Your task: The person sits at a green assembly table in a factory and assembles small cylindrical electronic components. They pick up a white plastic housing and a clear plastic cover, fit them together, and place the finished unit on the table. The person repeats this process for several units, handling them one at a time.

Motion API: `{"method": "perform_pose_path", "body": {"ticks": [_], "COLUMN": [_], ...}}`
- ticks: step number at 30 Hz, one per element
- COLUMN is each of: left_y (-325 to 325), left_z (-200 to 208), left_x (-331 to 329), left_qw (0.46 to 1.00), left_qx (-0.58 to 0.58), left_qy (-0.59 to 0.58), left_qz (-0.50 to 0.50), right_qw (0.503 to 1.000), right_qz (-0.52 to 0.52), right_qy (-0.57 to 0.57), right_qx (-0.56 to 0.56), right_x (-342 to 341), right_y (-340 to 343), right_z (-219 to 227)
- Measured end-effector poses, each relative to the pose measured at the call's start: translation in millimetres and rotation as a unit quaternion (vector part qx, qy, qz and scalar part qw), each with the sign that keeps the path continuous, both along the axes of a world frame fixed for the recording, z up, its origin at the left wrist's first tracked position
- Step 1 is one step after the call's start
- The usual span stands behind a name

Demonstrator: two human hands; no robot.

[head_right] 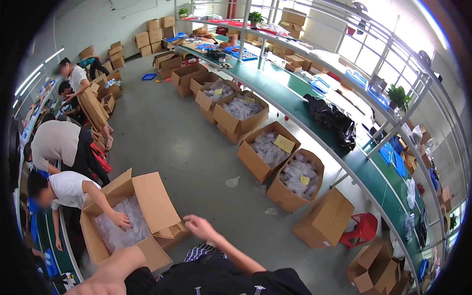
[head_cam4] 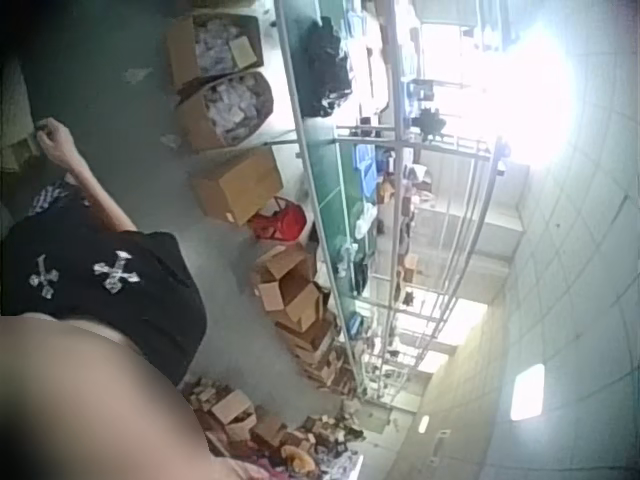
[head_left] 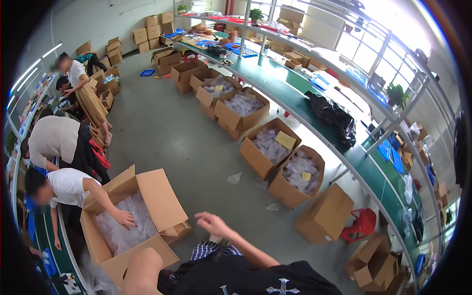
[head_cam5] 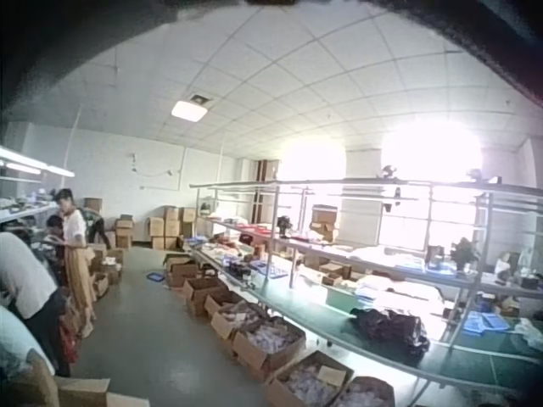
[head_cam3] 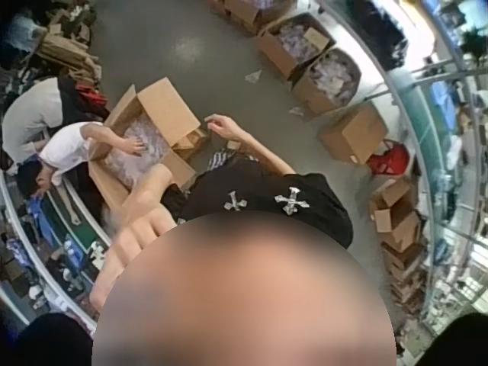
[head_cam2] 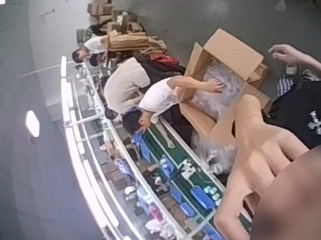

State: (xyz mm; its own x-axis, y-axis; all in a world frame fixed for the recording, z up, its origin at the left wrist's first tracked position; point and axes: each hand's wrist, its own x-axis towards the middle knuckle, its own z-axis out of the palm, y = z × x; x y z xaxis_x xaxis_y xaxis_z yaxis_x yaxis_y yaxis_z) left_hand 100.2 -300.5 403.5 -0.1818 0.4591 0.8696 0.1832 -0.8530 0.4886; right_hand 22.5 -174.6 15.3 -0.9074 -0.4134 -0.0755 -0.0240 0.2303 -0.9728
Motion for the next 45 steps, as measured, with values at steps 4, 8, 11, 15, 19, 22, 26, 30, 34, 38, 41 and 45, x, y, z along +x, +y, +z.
{"method": "perform_pose_path", "body": {"ticks": [4,8,11,15,19,22,26,30,34,38,41,45], "left_y": [-2.5,-15.9,-35.6,-75.0,-133.7,-168.4,-201.7,-226.2,-238.1,-220.0,-210.8,-201.2], "left_z": [-3.1,-9.1,-16.0,-18.2,-14.8,-16.9,-27.6,-23.2,-19.7,-27.1,-28.4,-18.8], "left_x": [42.8,48.2,58.0,104.9,137.1,161.2,186.3,189.1,178.3,156.0,124.3,105.6], "left_qw": [0.985,0.983,0.981,0.951,0.96,0.952,0.932,0.932,0.928,0.902,0.919,0.923], "left_qx": [0.027,0.04,0.095,0.107,0.033,0.032,0.086,0.054,0.023,0.085,0.13,0.071], "left_qy": [-0.096,-0.093,-0.009,-0.005,-0.003,-0.006,0.046,0.022,0.033,0.056,0.108,0.096], "left_qz": [0.138,0.156,0.17,0.292,0.278,0.306,0.349,0.357,0.37,0.42,0.356,0.365], "right_qw": [0.991,0.954,0.966,0.971,0.975,0.977,0.967,0.937,0.922,0.952,0.945,0.944], "right_qz": [0.12,0.152,0.089,0.089,0.059,0.094,0.195,0.323,0.333,0.284,0.279,0.305], "right_qy": [0.001,-0.245,-0.243,-0.205,-0.188,-0.172,-0.128,-0.074,-0.159,-0.053,-0.09,-0.055], "right_qx": [-0.054,-0.077,0.008,0.082,0.101,0.079,0.101,0.107,0.121,0.099,0.143,0.115], "right_x": [74.5,105.2,102.0,79.0,68.4,72.2,108.5,149.2,141.7,104.6,81.1,56.0], "right_y": [-18.5,17.3,42.9,55.3,13.0,-56.7,-139.3,-175.6,-191.6,-195.2,-198.9,-205.6], "right_z": [-47.7,-84.9,-94.8,-91.1,-96.6,-79.1,-78.2,-85.3,-74.9,-85.4,-64.0,-78.2]}}
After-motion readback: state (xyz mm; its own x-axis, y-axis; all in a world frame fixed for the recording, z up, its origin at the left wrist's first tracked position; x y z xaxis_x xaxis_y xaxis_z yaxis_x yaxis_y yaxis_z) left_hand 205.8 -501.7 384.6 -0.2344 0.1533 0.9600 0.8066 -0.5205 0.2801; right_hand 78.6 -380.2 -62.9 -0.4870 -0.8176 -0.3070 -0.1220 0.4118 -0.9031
